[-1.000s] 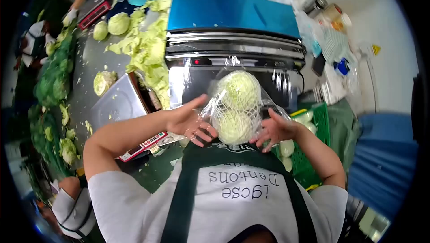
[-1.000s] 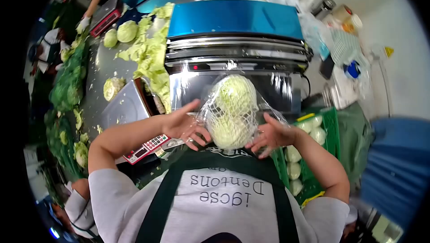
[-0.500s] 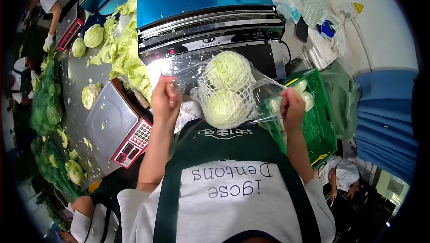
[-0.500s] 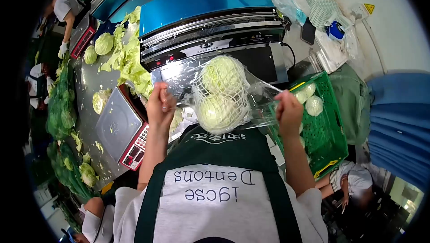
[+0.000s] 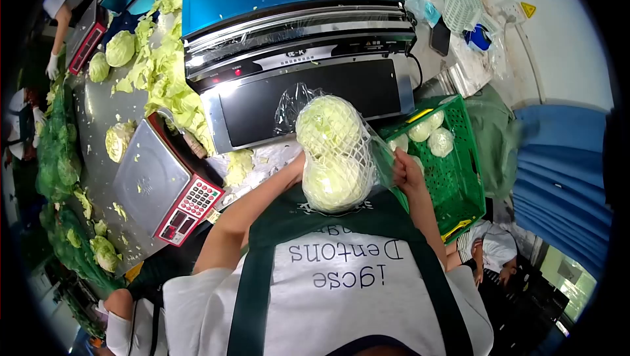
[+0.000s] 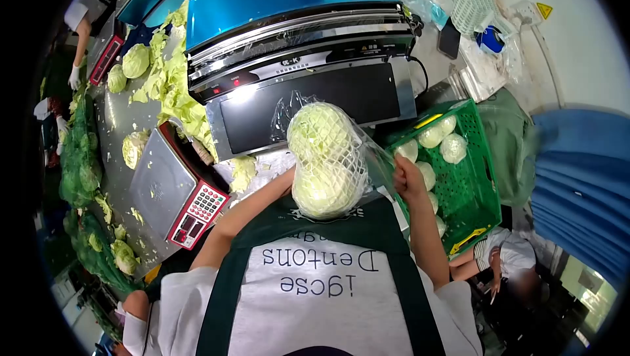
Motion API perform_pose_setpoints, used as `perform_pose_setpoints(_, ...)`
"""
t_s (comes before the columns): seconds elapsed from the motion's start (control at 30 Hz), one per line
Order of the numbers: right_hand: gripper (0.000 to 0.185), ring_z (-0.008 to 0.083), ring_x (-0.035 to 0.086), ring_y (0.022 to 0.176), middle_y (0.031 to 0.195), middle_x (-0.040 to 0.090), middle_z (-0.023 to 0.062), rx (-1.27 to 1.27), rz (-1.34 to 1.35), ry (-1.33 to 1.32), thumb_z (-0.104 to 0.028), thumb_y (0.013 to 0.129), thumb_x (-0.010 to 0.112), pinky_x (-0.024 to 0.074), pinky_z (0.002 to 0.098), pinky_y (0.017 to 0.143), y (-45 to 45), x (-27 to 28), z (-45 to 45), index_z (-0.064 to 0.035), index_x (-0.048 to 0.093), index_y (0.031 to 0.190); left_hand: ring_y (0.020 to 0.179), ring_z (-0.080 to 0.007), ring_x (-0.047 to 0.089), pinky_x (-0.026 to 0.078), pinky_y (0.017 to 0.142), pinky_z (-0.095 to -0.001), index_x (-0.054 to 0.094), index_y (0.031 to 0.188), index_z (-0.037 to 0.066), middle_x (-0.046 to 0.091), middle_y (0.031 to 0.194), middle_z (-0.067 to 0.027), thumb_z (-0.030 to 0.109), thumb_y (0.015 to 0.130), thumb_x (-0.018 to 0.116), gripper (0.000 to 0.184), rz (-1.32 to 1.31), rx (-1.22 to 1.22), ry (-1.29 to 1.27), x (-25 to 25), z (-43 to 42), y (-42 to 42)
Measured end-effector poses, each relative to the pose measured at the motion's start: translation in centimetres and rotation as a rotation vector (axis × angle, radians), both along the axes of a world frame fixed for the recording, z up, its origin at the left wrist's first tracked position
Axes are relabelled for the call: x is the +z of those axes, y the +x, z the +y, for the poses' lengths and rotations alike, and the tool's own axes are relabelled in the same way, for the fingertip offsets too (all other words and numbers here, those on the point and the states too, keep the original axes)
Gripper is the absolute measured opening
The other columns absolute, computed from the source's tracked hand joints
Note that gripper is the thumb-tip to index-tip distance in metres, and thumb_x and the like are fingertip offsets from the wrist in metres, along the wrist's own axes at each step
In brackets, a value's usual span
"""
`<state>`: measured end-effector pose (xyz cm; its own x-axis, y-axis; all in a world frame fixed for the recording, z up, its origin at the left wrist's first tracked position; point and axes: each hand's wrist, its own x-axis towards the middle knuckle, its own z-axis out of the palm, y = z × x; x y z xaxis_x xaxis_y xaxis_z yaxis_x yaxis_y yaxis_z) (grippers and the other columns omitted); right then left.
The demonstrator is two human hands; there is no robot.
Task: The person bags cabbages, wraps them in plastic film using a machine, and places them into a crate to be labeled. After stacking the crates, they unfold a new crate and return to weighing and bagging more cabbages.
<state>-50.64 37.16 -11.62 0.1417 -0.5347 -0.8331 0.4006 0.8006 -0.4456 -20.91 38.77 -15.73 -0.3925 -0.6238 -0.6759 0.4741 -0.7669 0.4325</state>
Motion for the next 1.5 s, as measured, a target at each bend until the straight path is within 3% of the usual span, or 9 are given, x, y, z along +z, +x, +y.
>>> perform_pose_setpoints(0.2, 0.028, 0.0076, 0.028, 0.038, 0.053, 0.035, -0.0041, -0.372, 0.044, -0.435, -0.037, 0.096, 0.043, 0.0208, 0.0230, 0.035, -1.2, 11.4, -0.5, -0.0112, 0.053, 0.091, 0.112, -0.0211, 0.045, 0.038, 0.093, -0.0337, 0.049, 0.122, 0.003, 0.050, 0.119, -0.0122, 0.035, 0.082, 0.060, 0.053, 0.713, -0.248, -0.248, 8.3, -8.8, -6.7)
perform_pose_setpoints(0.47, 0.015, 0.0134, 0.050, 0.044, 0.062, 0.058, 0.0021, 0.689, 0.145, -1.714, -0.016, 0.075, 0.072, 0.0351, 0.0261, 0.039, 6.2, 28.9, 2.0, -0.0058, 0.064, 0.082, 0.126, -0.0245, 0.040, 0.034, 0.103, -0.0370, 0.024, 0.141, 0.002, 0.040, 0.138, -0.0139, 0.051, 0.083, 0.059, 0.084, 0.223, -1.252, -0.338, 16.0, -7.1, -1.9)
perform_pose_setpoints(0.57, 0.018, 0.0127, 0.051, 0.046, 0.056, 0.051, -0.0019, 0.321, 0.790, -2.024, -0.024, 0.077, 0.072, 0.0346, 0.0253, 0.038, 9.6, 26.2, -2.2, -0.0158, 0.057, 0.073, 0.122, -0.0236, 0.043, 0.034, 0.102, -0.0360, 0.029, 0.139, 0.000, 0.043, 0.134, -0.0153, 0.052, 0.083, 0.059, 0.082, 0.166, -1.508, -0.380, 17.9, -5.2, -4.3)
perform_pose_setpoints(0.97, 0.034, 0.0277, 0.061, 0.087, 0.094, 0.066, 0.0144, 1.196, 0.205, -0.865, -0.033, 0.087, 0.054, 0.0452, 0.0380, 0.077, 9.2, 4.0, 4.5, -0.0045, 0.065, 0.103, 0.112, -0.0218, 0.049, 0.037, 0.096, -0.0304, 0.036, 0.134, -0.001, 0.050, 0.124, -0.0165, 0.037, 0.089, 0.056, 0.062, -0.564, -1.366, -0.414, 23.3, 0.1, -3.5)
perform_pose_setpoints(1.13, 0.060, 0.0203, 0.041, 0.124, 0.135, 0.045, 0.0115, 0.942, -0.251, -0.334, -0.050, 0.095, 0.036, 0.0336, 0.0342, 0.100, 0.6, 7.9, 6.1, -0.0078, 0.037, 0.138, 0.136, -0.0364, 0.022, 0.021, 0.109, -0.0415, 0.026, 0.141, 0.003, 0.016, 0.147, -0.0227, 0.005, 0.074, 0.070, 0.080, -0.366, -1.248, -1.101, 25.8, 0.7, -7.7)
perform_pose_setpoints(1.27, 0.081, 0.0240, 0.042, 0.125, 0.141, 0.038, 0.0100, 0.211, -0.852, -0.237, -0.069, 0.083, 0.037, 0.0354, 0.0403, 0.103, -7.7, 2.9, 8.4, -0.0107, 0.034, 0.140, 0.130, -0.0447, 0.031, 0.024, 0.105, -0.0530, 0.052, 0.123, 0.001, 0.046, 0.130, -0.0231, 0.028, 0.080, 0.064, 0.053, -0.214, -0.873, -1.325, 27.2, -1.5, -15.0)
perform_pose_setpoints(1.37, 0.104, 0.0286, 0.035, 0.130, 0.144, 0.034, 0.0096, -0.115, -0.770, -0.427, -0.079, 0.064, 0.045, 0.0311, 0.0493, 0.105, -14.8, -1.6, 10.0, -0.0155, 0.025, 0.143, 0.105, -0.0196, 0.051, 0.042, 0.086, -0.0353, 0.061, 0.094, 0.008, 0.057, 0.109, -0.0075, 0.025, 0.077, 0.067, 0.025, -0.199, -0.217, -1.166, 30.5, 0.3, -19.3)
perform_pose_setpoints(1.4, 0.099, 0.0300, 0.042, 0.125, 0.140, 0.038, 0.0140, -0.341, -0.824, -0.357, -0.076, 0.070, 0.046, 0.0366, 0.0483, 0.102, -17.1, -7.8, 10.9, -0.0114, 0.027, 0.142, 0.107, -0.0124, 0.048, 0.040, 0.084, -0.0322, 0.065, 0.099, 0.015, 0.059, 0.102, 0.0029, 0.025, 0.071, 0.075, 0.032, 0.438, 0.070, -1.307, 30.1, -1.1, -21.8)
perform_pose_setpoints(1.5, 0.086, 0.0297, 0.053, 0.113, 0.129, 0.050, 0.0147, -0.564, -0.582, -0.250, -0.072, 0.077, 0.047, 0.0448, 0.0469, 0.094, -26.1, -12.1, 12.3, -0.0103, 0.037, 0.136, 0.104, -0.0136, 0.051, 0.045, 0.082, -0.0337, 0.064, 0.108, 0.016, 0.060, 0.111, 0.0054, 0.008, 0.080, 0.067, 0.030, 0.645, -0.083, -1.393, 32.4, -3.5, -27.9)
